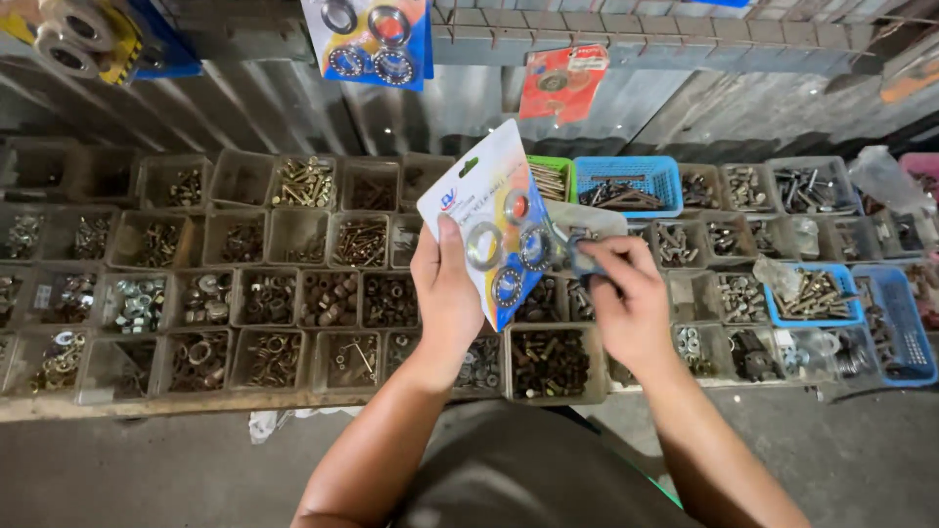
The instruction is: The person cleans a packaged motorcycle ball race set and a small price card by hand with a blue cloth, wiping both sides of the packaging and the card.
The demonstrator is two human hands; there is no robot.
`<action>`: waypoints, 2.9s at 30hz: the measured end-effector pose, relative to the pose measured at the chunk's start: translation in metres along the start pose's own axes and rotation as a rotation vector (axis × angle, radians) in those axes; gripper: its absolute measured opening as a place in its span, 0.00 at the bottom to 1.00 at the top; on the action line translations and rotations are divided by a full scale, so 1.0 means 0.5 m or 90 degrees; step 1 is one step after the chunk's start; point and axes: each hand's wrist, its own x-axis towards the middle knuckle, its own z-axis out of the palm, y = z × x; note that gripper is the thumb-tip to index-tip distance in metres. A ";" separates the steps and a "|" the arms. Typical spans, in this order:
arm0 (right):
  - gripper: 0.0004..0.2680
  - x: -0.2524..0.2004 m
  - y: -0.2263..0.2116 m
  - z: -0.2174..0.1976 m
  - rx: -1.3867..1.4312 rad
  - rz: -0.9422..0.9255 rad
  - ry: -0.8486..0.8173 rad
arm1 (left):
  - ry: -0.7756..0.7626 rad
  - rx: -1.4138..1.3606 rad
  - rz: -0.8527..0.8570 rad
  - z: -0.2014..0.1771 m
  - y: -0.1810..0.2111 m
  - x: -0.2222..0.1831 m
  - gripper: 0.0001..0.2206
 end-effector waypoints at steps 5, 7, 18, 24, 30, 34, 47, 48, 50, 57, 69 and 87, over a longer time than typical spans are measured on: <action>0.16 0.015 0.001 -0.016 -0.288 -0.283 -0.059 | 0.055 -0.137 -0.075 0.047 0.003 -0.030 0.18; 0.16 -0.009 0.020 -0.012 -0.293 -0.245 -0.086 | 0.077 -0.138 -0.083 0.053 0.000 -0.031 0.16; 0.20 -0.012 0.083 -0.066 0.333 0.472 -0.065 | 0.011 0.096 -0.016 0.140 -0.065 -0.118 0.14; 0.04 0.021 0.167 -0.143 0.741 0.876 -0.076 | -0.063 0.158 0.192 0.204 -0.055 -0.130 0.16; 0.16 0.011 0.093 -0.159 0.208 0.172 -0.047 | 0.075 0.129 0.085 0.228 -0.111 -0.131 0.13; 0.14 -0.013 0.060 -0.097 0.038 -0.178 -0.045 | 0.083 0.142 0.011 0.244 -0.115 -0.145 0.14; 0.17 0.078 0.056 0.009 -0.072 -0.267 -0.024 | 0.033 0.073 -0.065 0.204 -0.058 -0.117 0.15; 0.17 0.075 0.031 0.014 -0.081 -0.264 -0.017 | 0.022 0.068 -0.068 0.187 -0.059 -0.107 0.15; 0.17 0.064 -0.020 0.032 -0.077 -0.332 -0.040 | 0.025 0.079 -0.076 0.145 -0.063 -0.089 0.16; 0.24 0.131 0.071 0.025 -0.150 -0.178 0.062 | -0.050 -0.002 -0.129 0.128 -0.041 -0.082 0.19; 0.17 0.139 0.054 0.018 -0.305 -0.301 0.110 | -0.018 -0.126 -0.184 0.086 -0.015 -0.005 0.18; 0.13 -0.026 -0.060 -0.003 0.031 0.123 0.159 | -0.047 0.092 -0.232 0.120 0.023 -0.017 0.40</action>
